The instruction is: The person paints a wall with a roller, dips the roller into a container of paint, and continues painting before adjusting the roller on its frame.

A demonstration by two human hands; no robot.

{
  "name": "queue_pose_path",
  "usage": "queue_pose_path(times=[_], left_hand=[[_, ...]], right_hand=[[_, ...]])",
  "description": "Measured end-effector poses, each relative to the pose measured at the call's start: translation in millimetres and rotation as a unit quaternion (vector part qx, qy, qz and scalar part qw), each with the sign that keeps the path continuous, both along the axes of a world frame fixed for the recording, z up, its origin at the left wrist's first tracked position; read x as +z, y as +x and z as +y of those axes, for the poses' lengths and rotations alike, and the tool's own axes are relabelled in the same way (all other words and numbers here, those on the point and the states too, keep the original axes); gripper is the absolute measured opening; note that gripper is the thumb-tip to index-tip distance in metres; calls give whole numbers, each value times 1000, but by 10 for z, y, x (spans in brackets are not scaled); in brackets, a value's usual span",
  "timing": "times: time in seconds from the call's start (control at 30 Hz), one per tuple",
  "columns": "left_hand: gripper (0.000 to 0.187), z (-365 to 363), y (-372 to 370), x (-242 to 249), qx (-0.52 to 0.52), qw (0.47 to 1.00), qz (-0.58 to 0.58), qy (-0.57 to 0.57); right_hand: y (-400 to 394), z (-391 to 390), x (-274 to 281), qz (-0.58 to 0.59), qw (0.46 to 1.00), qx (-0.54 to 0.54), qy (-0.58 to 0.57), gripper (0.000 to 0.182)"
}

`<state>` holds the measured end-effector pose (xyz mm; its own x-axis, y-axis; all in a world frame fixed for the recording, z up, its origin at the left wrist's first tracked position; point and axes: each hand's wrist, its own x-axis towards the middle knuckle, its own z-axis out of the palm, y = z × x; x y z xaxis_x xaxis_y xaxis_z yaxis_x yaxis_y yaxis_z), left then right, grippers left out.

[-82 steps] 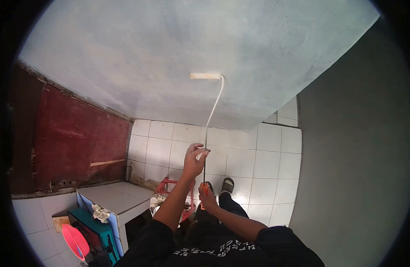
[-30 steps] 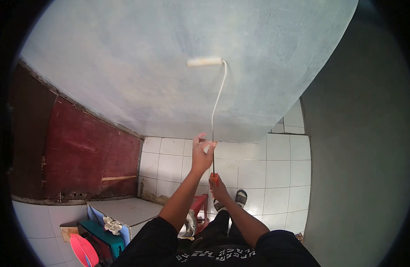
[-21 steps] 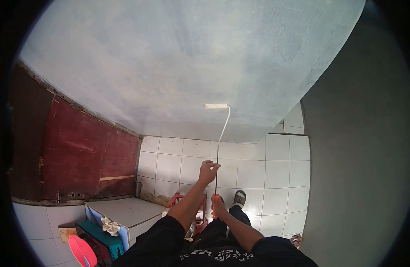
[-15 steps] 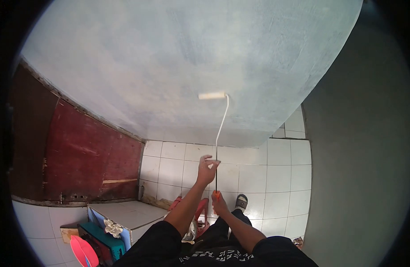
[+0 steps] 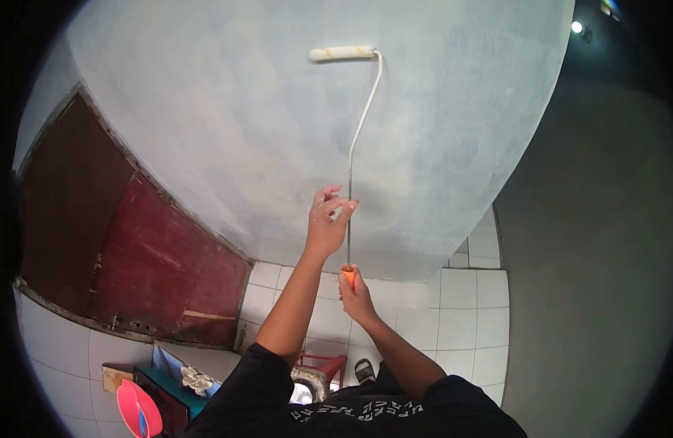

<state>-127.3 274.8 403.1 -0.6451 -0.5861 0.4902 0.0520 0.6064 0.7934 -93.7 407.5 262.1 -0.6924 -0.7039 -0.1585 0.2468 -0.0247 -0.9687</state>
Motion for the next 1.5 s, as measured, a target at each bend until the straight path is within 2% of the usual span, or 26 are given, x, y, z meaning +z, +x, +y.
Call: queue_pose_path(times=[0.07,0.17,0.23,0.27,0.33,0.43,0.47,0.57,0.7,0.83,0.9,1.0,1.23,1.43,1.5], left_hand=[[15,-58,-38,-33,-17,999,30,-20],[14,-54,-51,-153,-39,996,76,-29],[13,-24,-29,-206,-37,996,81,-11],[13,-8,-31,-220,-29,996,82,-17],[14,50,2,-258,-31,997,63,43],[15,55,11,-252,-9,999,22,23],[15,58,4,-238,1,999,13,36],[14,1,-19,-175,37,997,24,58],[14,-344,64,68,88,994,52,48],[14,-720,323,299,146,988,45,21],[14,-936,469,336,165,984,59,43],[15,-1271,677,384,187,980,63,13],[16,-2110,1145,563,188,980,61,0],[16,-2784,1469,486,203,975,74,-42],[17,-2888,1501,419,209,975,70,8]], right_hand=[[-52,11,49,13,1000,-4,-28,38],[-185,138,-41,20,1000,5,3,36],[-331,208,-247,88,996,28,7,34],[-416,248,-277,90,995,35,2,34],[-546,346,-361,128,988,67,52,33],[-726,403,-496,149,982,98,67,31],[-775,389,-555,134,984,105,53,30],[-860,271,-235,95,980,160,64,29],[-881,-265,-2,99,973,207,33,29],[-783,-795,214,95,957,274,-19,21],[-705,-1099,178,101,956,270,-45,30],[-572,-1455,199,111,952,281,-52,30],[-78,-2305,375,104,950,288,-70,26],[287,-2915,406,169,945,259,-104,25],[378,-3023,452,115,952,277,-58,26]])
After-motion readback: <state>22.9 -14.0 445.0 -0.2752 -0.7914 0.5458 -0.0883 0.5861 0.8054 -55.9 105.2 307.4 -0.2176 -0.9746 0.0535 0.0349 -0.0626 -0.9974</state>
